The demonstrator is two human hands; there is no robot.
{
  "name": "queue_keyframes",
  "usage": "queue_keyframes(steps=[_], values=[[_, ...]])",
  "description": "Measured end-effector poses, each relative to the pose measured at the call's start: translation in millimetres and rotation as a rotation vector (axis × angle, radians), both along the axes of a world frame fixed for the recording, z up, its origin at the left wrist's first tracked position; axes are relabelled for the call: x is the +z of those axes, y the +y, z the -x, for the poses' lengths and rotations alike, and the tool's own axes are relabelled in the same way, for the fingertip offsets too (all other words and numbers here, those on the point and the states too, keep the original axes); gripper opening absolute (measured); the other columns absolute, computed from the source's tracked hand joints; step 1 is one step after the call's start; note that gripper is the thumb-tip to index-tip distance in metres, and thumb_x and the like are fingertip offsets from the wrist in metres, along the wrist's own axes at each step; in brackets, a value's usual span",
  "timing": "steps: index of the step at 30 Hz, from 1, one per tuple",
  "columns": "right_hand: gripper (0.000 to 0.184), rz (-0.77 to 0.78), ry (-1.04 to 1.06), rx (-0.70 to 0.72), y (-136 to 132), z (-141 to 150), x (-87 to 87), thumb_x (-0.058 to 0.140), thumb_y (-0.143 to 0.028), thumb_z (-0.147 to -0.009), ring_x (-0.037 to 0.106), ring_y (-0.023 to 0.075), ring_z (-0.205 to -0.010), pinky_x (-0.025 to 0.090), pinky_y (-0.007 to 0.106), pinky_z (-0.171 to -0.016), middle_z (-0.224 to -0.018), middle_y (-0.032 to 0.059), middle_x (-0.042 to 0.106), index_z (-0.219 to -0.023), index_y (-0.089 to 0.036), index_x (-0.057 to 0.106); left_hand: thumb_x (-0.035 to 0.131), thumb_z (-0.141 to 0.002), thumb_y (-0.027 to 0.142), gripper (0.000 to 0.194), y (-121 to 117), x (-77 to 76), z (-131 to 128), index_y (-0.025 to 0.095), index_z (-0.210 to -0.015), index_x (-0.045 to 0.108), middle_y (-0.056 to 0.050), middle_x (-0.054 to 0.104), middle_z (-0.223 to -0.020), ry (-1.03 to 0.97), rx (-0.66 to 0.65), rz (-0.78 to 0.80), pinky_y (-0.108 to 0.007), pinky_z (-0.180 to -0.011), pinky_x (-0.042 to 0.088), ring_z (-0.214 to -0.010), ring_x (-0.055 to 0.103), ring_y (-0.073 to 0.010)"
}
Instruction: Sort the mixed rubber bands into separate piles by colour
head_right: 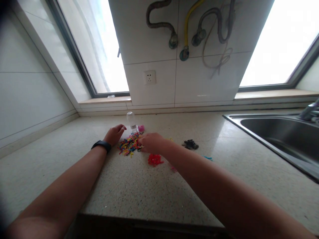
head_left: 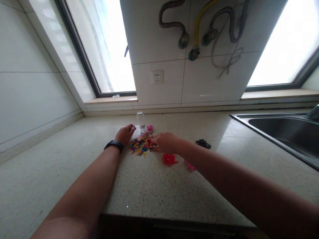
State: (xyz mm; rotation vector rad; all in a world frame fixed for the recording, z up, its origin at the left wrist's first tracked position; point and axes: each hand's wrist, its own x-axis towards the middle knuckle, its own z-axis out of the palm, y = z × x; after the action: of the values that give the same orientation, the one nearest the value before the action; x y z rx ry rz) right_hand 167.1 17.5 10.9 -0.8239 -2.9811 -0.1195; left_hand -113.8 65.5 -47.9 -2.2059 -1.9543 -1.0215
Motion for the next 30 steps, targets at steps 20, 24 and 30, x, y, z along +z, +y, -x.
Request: queue_keyframes(steps=[20, 24, 30], values=[[0.016, -0.032, 0.069, 0.041, -3.0, -5.4, -7.0, 0.057, -0.026, -0.091, 0.065, 0.0208, -0.096, 0.043, 0.026, -0.074, -0.107, 0.0078, 0.071, -0.097, -0.021, 0.07, 0.041, -0.093, 0.035, 0.033, 0.1, 0.9, 0.2, 0.022, -0.096, 0.071, -0.005, 0.075, -0.088, 0.012, -0.005, 0.01, -0.027, -0.067, 0.042, -0.077, 0.066, -0.0202], [0.013, 0.006, 0.131, 0.037, -4.3, -5.6, -6.3, 0.058, -0.024, -0.089, 0.065, 0.0193, -0.091, 0.039, 0.026, -0.07, -0.102, 0.0054, 0.072, -0.096, -0.022, 0.069, 0.041, -0.092, 0.035, 0.033, 0.2, 0.9, 0.4, 0.022, -0.096, 0.071, -0.005, 0.075, -0.087, 0.012, -0.003, 0.011, -0.027, -0.066, 0.042, -0.076, 0.065, -0.0204], [0.01, 0.037, 0.191, -0.011, -8.1, -2.8, -3.4, 0.058, -0.026, -0.088, 0.064, 0.0179, -0.079, 0.033, 0.026, -0.063, -0.091, 0.0036, 0.072, -0.092, -0.021, 0.066, 0.041, -0.093, 0.036, 0.034, 1.2, 0.1, 1.5, 0.022, -0.095, 0.071, -0.006, 0.075, -0.088, 0.008, -0.01, 0.005, -0.027, -0.069, 0.043, -0.08, 0.066, -0.0213]])
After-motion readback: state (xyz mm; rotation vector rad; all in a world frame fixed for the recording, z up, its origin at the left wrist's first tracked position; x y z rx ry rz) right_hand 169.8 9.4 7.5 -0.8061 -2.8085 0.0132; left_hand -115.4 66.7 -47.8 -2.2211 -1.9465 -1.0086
